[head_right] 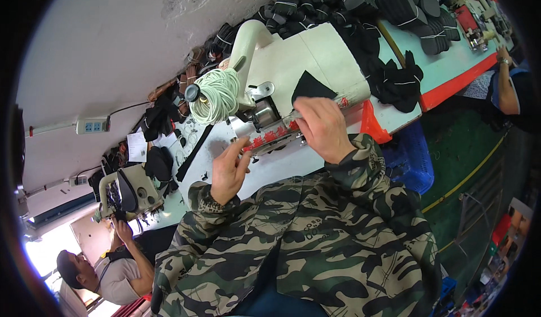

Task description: The person is sewing pieces of black material together using an industrial sewing machine.

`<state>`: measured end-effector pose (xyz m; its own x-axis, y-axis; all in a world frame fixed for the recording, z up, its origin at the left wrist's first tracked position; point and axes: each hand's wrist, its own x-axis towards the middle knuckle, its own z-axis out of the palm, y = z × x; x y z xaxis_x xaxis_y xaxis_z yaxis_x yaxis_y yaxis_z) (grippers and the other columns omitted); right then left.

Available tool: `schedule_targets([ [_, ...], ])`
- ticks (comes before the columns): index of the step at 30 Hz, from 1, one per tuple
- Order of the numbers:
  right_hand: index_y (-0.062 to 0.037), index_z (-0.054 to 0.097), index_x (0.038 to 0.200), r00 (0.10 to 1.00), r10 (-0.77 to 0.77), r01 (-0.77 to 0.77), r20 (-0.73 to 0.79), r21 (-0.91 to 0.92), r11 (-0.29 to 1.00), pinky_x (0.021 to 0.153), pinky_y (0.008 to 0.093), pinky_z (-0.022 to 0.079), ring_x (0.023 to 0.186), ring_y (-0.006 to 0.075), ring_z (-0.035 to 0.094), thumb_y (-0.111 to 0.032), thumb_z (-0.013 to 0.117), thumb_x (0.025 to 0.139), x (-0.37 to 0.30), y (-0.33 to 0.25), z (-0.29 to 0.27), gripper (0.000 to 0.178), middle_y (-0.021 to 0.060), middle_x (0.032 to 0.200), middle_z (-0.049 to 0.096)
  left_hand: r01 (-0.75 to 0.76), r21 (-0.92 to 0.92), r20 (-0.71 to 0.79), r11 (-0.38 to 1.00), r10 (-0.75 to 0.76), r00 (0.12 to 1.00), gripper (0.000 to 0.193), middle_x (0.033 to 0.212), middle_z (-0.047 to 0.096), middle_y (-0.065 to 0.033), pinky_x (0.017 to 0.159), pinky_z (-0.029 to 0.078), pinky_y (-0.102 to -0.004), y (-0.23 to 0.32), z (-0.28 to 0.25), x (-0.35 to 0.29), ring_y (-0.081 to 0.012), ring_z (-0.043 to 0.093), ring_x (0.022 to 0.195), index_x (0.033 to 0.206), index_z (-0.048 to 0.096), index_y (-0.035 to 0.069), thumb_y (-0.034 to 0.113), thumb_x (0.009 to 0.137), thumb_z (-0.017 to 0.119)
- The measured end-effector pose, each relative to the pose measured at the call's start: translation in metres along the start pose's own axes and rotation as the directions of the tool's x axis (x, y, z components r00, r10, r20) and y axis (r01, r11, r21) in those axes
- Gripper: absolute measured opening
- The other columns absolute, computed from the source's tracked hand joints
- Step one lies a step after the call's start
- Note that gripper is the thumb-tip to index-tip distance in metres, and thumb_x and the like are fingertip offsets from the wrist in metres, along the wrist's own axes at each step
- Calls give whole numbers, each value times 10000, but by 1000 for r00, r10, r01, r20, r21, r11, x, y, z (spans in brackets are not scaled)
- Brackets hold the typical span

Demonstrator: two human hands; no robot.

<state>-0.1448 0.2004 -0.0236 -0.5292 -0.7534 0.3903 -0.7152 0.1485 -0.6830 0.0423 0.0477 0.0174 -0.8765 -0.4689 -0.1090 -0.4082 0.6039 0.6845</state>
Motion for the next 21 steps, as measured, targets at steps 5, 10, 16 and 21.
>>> schedule_targets([
  [5, -13, 587, 926, 998, -35, 49, 53, -307, 950, 817, 394, 387, 948, 273, 506, -17, 607, 657, 2, 15, -1, 270, 84, 998, 561, 4, -42, 35, 999, -3, 999, 300, 862, 601, -143, 523, 442, -305, -3, 5, 4, -233, 562, 541, 1080, 530, 20, 105, 796, 579],
  [10, -6, 607, 905, 999, 46, -48, 28, 81, 996, 714, 324, 446, 811, 211, 574, -27, 603, 703, -3, -16, 0, 204, 82, 842, 604, -3, -197, -24, 980, -2, 1000, 298, 822, 611, -97, 465, 430, -255, 3, 1, 10, -149, 585, 538, 1111, 506, 9, 168, 859, 518],
  [16, 40, 603, 874, 778, 493, -603, 391, 686, 408, 577, 233, 441, 615, 78, 536, -77, 591, 788, -14, -38, 67, 145, 69, 704, 623, 607, -414, 603, 678, -296, 741, 292, 792, 583, -43, 354, 361, -193, -16, -12, 29, -147, 593, 469, 1019, 501, -29, 219, 903, 399],
  [21, 69, 583, 882, 629, 537, -776, 563, 501, 383, 507, 234, 475, 588, 141, 614, -93, 557, 826, -7, -37, 73, 173, 85, 717, 609, 428, -83, 424, 900, -356, 832, 253, 543, 539, -114, 394, 434, -305, -12, -22, 55, -191, 564, 395, 814, 556, -59, 168, 851, 450],
])
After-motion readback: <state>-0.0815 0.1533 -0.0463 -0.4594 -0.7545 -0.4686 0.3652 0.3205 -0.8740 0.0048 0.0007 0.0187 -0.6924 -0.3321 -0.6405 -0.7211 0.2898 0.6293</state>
